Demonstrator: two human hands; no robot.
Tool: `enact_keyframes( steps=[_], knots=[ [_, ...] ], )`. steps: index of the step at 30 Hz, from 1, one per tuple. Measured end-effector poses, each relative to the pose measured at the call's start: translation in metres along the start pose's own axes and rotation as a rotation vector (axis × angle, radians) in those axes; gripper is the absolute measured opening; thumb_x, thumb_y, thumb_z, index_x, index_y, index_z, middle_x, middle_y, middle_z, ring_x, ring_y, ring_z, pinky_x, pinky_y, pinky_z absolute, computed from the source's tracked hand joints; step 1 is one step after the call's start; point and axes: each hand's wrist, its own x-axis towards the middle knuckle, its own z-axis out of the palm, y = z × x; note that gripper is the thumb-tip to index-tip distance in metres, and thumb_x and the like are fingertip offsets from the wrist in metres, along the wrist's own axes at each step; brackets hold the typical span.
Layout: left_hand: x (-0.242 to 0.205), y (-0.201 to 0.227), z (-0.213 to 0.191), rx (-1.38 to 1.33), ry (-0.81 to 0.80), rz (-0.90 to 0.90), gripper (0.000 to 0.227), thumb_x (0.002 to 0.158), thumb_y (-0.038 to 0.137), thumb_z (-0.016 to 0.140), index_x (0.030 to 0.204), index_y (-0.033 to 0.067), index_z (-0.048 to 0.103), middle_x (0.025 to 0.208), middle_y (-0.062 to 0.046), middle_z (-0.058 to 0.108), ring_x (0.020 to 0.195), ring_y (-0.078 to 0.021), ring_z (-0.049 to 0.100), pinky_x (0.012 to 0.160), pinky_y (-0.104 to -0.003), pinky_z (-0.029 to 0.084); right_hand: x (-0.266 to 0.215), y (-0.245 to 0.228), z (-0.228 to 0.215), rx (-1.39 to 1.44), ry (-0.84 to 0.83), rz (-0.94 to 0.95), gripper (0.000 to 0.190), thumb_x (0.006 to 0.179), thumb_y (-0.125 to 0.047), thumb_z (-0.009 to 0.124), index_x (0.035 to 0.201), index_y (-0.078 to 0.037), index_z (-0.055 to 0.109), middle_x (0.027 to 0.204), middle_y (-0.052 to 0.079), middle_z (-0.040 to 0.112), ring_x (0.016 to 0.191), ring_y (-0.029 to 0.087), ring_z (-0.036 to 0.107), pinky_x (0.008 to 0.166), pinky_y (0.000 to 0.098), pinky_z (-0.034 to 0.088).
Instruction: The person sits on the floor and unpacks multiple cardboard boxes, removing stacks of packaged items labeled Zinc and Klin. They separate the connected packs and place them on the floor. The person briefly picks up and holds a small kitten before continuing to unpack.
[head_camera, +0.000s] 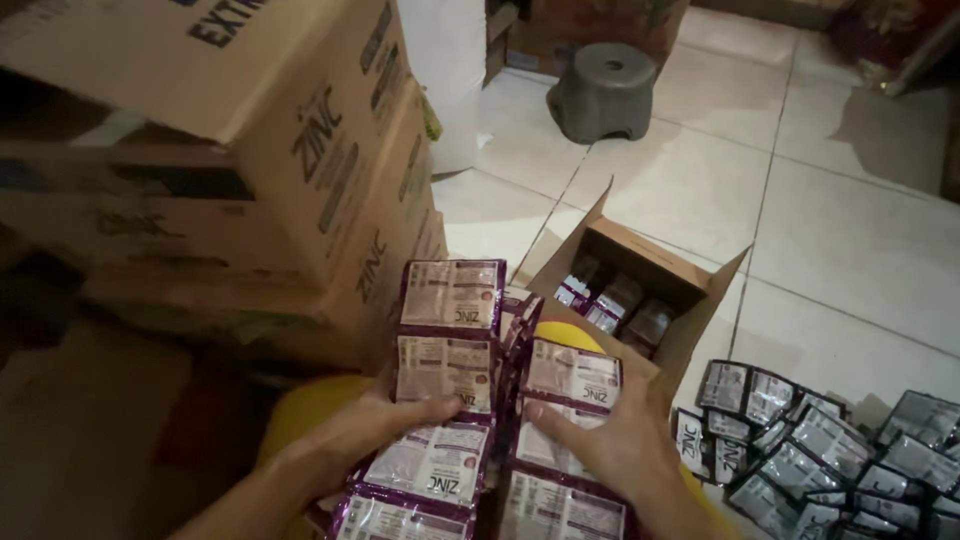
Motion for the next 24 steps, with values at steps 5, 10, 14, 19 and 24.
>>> enact_keyframes(
  steps=[5, 10, 14, 19, 24],
  knots=[
    [0.010, 0.006, 0.037, -0.103, -0.083, -0.032, 0.074, 0.078, 0.034, 0.086, 0.137, 0.0019, 0.056, 0.116, -0.013, 0.076, 0.098, -0.0230, 0.073, 0.084, -0.037, 0.059, 0.020, 0.026, -0.003, 0.738, -0.214, 0.140, 0.128, 0.058, -0.026, 0.095, 0.165, -0.029, 0.024, 0.157, 0.017, 0.044, 0.128, 0.042, 0.063, 0.096, 0.0609, 0.058],
    [0.024, 0.034, 0.131, -0.250, -0.250, 0.189, 0.068, 0.075, 0.025, 0.083, 0.134, 0.0011, 0.060, 0.115, -0.012, 0.076, 0.098, -0.0224, 0.074, 0.085, -0.038, 0.060, 0.045, 0.101, -0.045, 1.005, -0.105, -0.119, 0.109, 0.067, -0.023, 0.081, 0.165, -0.019, 0.031, 0.149, 0.021, 0.055, 0.129, 0.039, 0.060, 0.108, 0.0488, 0.047],
    [0.036, 0.068, 0.213, -0.165, -0.409, 0.303, 0.080, 0.071, 0.026, 0.087, 0.137, 0.0000, 0.051, 0.115, -0.012, 0.074, 0.100, -0.0214, 0.073, 0.088, -0.038, 0.062, 0.057, 0.199, -0.092, 0.861, 0.087, -0.306, 0.099, 0.074, -0.017, 0.069, 0.163, -0.007, 0.028, 0.160, 0.015, 0.041, 0.143, 0.030, 0.044, 0.116, 0.0413, 0.031],
    [0.054, 0.068, 0.343, -0.124, -0.557, 0.197, 0.099, 0.066, 0.031, 0.087, 0.145, 0.0060, 0.034, 0.121, -0.013, 0.070, 0.107, -0.0230, 0.070, 0.093, -0.039, 0.060, 0.043, 0.357, -0.159, 0.896, 0.114, -0.281, 0.104, 0.079, -0.035, 0.071, 0.168, -0.006, 0.025, 0.162, 0.022, 0.039, 0.142, 0.032, 0.044, 0.114, 0.0464, 0.034],
    [0.088, 0.026, 0.451, 0.216, -0.845, 0.115, 0.100, 0.090, 0.054, 0.068, 0.158, 0.0028, 0.015, 0.146, -0.018, 0.054, 0.131, -0.0306, 0.054, 0.110, -0.045, 0.042, 0.033, 0.483, -0.224, 0.530, 0.098, 0.011, 0.113, 0.082, -0.035, 0.084, 0.172, -0.014, 0.020, 0.164, 0.024, 0.031, 0.137, 0.042, 0.047, 0.104, 0.0585, 0.046]
  ],
)
